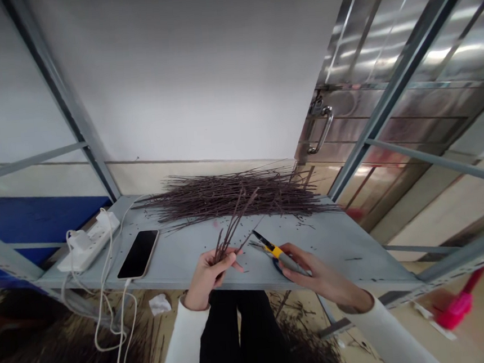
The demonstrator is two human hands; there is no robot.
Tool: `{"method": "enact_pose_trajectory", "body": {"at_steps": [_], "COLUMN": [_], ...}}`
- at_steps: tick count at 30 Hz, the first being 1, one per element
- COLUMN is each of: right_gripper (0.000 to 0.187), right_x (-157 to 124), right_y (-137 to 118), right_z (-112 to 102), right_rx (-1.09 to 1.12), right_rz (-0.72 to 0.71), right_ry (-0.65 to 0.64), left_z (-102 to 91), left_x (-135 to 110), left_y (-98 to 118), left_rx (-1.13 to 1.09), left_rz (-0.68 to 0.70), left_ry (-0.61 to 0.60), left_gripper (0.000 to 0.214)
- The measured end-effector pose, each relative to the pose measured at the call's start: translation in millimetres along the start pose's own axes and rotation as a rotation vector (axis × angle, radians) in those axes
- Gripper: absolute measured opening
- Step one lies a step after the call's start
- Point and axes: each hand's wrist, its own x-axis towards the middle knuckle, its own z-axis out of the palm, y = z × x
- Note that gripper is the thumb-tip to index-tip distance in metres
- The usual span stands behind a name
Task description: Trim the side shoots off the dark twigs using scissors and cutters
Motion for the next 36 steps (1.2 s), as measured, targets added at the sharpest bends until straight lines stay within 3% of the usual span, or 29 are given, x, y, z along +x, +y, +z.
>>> {"method": "enact_pose_trajectory", "body": {"at_steps": [10,19,24,27,32,36], "right_gripper": [0.039,0.031,0.023,0.023,0.029,0.030], "right_x": [1.5,7.9,12.2,16.6,29.6,41.6], "right_y": [12.9,3.8,4.5,9.0,34.7,57.7], "right_z": [3.4,4.1,11.2,19.7,35.7,44.5], "right_rx": [0.083,0.013,-0.151,-0.290,-0.636,-0.734], "right_rz": [-0.073,-0.099,-0.125,-0.174,-0.238,-0.226], "right_ry": [0.024,0.094,0.244,0.398,0.734,0.830], "left_z": [-1.0,9.0,12.0,16.7,28.2,36.7], "left_x": [-1.0,-3.0,-4.7,-6.1,-12.3,-18.1], "left_y": [-1.7,-3.0,-1.1,-0.4,3.0,3.5], "left_rx": [0.003,-0.004,0.020,0.038,0.032,0.008], "left_rz": [-0.018,-0.047,-0.057,-0.052,-0.036,-0.032], "left_ry": [-0.016,-0.046,0.029,0.076,0.147,0.174], "left_gripper": [0.037,0.039,0.041,0.044,0.046,0.044]}}
